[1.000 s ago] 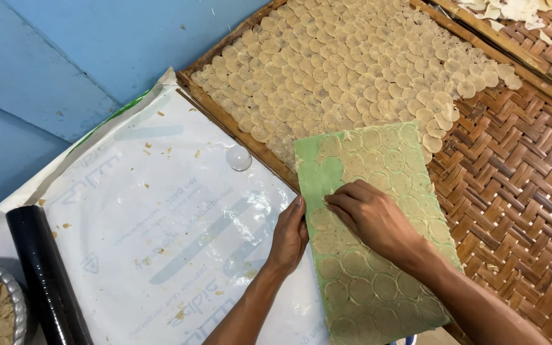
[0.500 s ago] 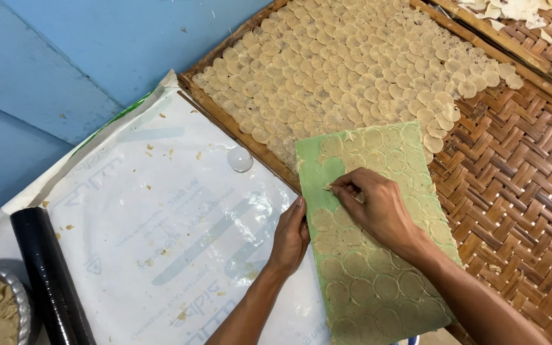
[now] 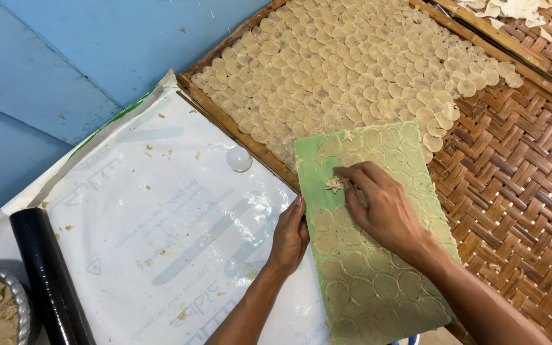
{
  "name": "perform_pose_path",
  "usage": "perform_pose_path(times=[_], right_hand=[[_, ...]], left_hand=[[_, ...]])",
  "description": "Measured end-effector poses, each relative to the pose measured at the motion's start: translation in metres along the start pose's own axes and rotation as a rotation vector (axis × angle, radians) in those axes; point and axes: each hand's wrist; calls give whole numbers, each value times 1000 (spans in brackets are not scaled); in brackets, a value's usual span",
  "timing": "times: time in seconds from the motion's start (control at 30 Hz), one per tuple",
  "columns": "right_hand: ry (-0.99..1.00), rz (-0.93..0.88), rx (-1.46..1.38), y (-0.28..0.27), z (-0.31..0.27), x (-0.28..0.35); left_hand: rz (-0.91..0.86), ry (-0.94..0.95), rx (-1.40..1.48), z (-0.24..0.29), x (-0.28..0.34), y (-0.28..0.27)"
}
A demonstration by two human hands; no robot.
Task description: Cutting small circular discs from a flat sheet of green dough using a tool and arranging them on a tray.
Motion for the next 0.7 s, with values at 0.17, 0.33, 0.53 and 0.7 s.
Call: perform_pose_path(times=[0.17,0.33,0.53,0.7], right_hand=[[-60,-119,157,10,-5,17],[-188,-193,291,32,-2,35],[4,-195,56,32,1,26],[89,-243,-26,20,-12,23]], left_hand=[[6,-1,-17,5,2,3],[-9,10,16,8,2,8],[-13,8,-1,-17,-10,-15],[-29,12,5,-17,-10,-13]])
Point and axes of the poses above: each hand's wrist, its own x-axis away from the middle knuckle, its own y-axis out of the palm, z = x × y, and after that the axes turned 1 degree about z, right-handed
